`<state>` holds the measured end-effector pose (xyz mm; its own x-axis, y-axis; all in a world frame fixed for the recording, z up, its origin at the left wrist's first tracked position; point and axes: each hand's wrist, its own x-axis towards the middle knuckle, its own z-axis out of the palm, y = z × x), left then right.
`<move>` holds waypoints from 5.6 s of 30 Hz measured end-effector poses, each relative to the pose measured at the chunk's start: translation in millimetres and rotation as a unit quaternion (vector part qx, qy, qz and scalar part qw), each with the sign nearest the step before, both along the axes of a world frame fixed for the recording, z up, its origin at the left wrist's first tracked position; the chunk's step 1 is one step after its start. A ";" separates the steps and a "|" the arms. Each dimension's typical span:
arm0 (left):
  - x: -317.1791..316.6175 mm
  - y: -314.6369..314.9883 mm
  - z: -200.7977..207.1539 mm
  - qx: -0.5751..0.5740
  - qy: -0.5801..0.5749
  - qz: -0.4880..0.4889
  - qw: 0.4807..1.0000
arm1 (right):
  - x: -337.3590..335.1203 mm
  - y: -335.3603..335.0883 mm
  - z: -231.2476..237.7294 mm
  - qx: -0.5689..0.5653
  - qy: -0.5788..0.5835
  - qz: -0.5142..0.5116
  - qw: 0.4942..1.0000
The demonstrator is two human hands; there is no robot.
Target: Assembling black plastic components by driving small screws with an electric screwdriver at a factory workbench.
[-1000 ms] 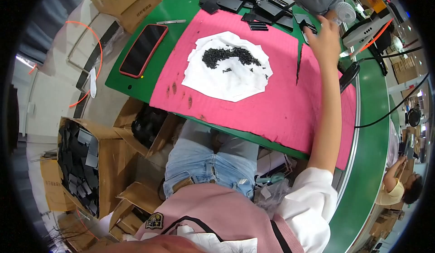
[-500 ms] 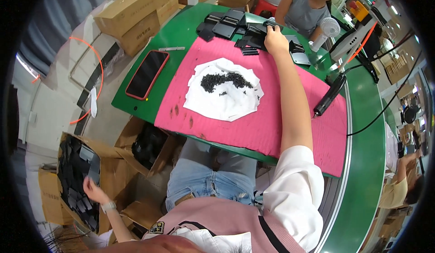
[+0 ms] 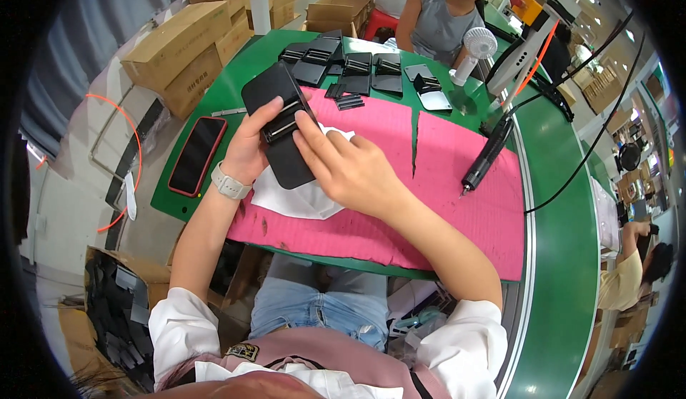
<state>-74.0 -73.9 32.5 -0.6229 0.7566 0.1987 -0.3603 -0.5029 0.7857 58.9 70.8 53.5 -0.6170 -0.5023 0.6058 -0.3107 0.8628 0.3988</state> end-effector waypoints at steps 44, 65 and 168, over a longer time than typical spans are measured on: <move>-15.1 -7.7 -30.0 -0.123 0.089 -0.059 0.987 | -33.4 36.0 -14.8 -0.349 -0.206 0.131 0.905; 0.5 0.3 -23.5 -0.198 0.377 0.156 0.891 | 10.1 39.4 -10.1 -0.344 -0.089 0.042 0.934; 70.6 50.9 -31.6 -0.321 0.194 0.001 0.927 | 7.0 51.7 47.1 -0.805 -0.185 0.258 0.502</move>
